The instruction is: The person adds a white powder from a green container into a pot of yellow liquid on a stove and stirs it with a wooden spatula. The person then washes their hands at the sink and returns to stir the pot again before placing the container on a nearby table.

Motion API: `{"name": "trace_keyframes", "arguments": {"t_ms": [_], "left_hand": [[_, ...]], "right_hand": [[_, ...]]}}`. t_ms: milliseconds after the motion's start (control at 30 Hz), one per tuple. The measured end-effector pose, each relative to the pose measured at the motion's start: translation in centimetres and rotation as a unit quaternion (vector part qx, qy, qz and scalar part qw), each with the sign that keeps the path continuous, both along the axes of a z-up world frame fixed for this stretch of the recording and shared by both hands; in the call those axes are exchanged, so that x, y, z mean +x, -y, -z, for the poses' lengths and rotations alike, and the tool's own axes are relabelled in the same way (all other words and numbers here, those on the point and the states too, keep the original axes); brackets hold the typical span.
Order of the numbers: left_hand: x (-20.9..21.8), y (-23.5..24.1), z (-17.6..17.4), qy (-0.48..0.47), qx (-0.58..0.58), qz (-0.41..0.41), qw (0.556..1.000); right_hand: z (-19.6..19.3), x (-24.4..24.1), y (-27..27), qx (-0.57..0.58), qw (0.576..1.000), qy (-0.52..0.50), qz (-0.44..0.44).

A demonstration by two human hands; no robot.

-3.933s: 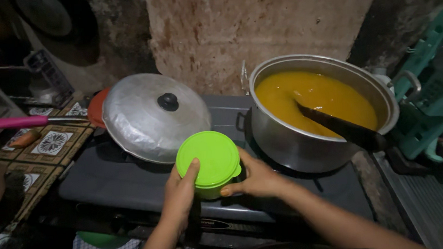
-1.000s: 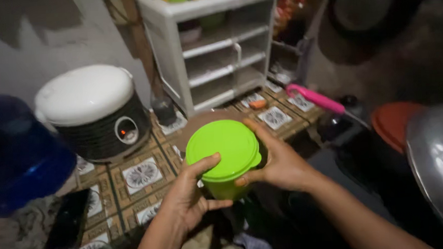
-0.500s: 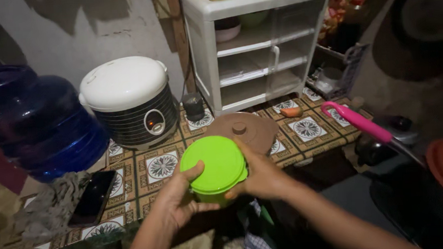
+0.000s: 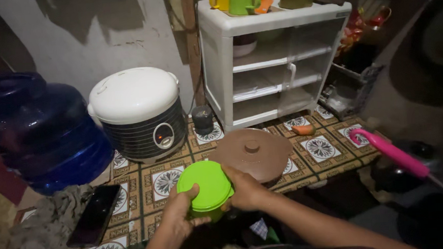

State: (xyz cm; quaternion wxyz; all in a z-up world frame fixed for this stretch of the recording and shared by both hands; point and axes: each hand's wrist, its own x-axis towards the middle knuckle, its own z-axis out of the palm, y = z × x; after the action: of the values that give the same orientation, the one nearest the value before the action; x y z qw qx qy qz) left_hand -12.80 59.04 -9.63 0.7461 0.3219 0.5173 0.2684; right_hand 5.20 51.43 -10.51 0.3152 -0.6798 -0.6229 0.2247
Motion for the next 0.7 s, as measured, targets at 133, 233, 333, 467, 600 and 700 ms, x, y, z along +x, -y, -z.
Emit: {"name": "trace_keyframes", "arguments": {"t_ms": [133, 233, 333, 467, 600, 700], "left_hand": [[0.0, -2.0, 1.4, -0.001, 0.01, 0.009, 1.0], [0.3, -3.1, 2.2, -0.017, 0.02, 0.012, 1.0], [0.6, -3.9, 2.9, -0.024, 0.025, 0.016, 0.999], [0.8, -4.6, 3.6, -0.025, 0.018, 0.019, 0.999], [0.8, -5.7, 4.7, -0.015, -0.005, 0.007, 1.0], [0.8, -6.7, 5.6, -0.037, 0.035, 0.045, 0.998]], "right_hand": [[1.4, 0.3, -1.9, -0.012, 1.0, 0.026, 0.002], [2.2, 0.7, -2.8, -0.025, 0.999, 0.044, -0.002], [2.6, 0.8, -3.5, -0.016, 0.998, 0.066, -0.009], [2.7, 1.0, -3.6, -0.044, 0.998, 0.04, -0.01], [3.2, 1.2, -4.1, -0.039, 0.999, 0.028, -0.013], [4.2, 1.5, -4.5, -0.003, 0.997, 0.071, 0.013]]}}
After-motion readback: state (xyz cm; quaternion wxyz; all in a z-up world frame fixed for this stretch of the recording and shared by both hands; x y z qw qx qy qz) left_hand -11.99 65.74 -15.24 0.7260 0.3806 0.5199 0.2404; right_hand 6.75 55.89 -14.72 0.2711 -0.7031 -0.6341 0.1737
